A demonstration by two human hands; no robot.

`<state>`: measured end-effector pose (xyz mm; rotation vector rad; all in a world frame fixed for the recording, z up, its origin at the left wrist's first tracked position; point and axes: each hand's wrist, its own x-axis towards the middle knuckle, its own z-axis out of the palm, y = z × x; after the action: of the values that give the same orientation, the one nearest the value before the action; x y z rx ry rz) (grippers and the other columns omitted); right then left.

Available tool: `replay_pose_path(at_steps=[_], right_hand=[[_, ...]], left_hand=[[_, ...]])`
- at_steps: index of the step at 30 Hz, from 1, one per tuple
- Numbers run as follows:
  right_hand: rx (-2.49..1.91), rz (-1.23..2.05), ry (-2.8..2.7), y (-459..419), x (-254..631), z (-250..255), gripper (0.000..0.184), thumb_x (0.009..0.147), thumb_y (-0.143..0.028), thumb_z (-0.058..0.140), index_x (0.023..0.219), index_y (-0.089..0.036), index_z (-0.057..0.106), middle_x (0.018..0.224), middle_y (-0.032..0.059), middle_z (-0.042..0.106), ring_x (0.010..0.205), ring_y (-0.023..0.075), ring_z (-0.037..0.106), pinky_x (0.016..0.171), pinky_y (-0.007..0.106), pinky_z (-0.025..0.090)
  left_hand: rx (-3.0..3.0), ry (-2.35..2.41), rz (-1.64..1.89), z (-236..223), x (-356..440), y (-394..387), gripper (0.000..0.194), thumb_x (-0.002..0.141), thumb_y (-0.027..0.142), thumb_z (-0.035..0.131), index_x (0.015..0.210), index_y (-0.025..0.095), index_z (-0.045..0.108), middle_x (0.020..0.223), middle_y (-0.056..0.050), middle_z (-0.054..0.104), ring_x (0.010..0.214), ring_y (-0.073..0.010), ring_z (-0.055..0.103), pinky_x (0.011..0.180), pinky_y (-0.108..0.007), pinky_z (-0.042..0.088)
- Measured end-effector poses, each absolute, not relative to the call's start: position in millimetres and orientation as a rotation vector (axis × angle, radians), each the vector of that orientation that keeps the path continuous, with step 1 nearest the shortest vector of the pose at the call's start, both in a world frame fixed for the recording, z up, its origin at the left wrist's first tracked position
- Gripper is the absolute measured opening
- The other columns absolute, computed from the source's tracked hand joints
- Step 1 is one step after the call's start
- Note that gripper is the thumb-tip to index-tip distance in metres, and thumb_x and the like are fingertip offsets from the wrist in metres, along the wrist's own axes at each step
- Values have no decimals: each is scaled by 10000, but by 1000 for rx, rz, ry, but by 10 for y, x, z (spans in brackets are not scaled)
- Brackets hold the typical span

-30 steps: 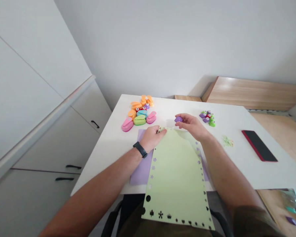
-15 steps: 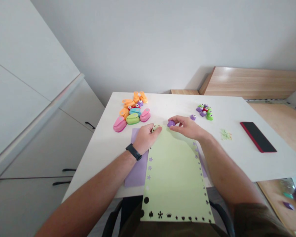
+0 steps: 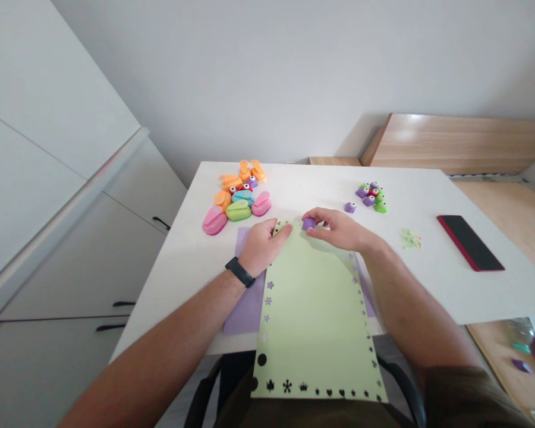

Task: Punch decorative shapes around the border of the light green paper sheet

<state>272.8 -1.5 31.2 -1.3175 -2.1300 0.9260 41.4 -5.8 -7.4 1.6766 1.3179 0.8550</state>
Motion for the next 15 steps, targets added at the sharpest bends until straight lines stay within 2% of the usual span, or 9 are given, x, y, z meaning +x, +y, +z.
replay_pose_path(at_steps=[15], right_hand=[[-1351,869,-2103,-25,2703,276,252,888,-311,673,1111,-195,695,1024,42,738,909,195,655,862,346,498]], left_hand=[[1591,1260,894,-22,431,-92,381,879,525,621,725,179,581,621,20,550,580,-130,471,514,-254,297]])
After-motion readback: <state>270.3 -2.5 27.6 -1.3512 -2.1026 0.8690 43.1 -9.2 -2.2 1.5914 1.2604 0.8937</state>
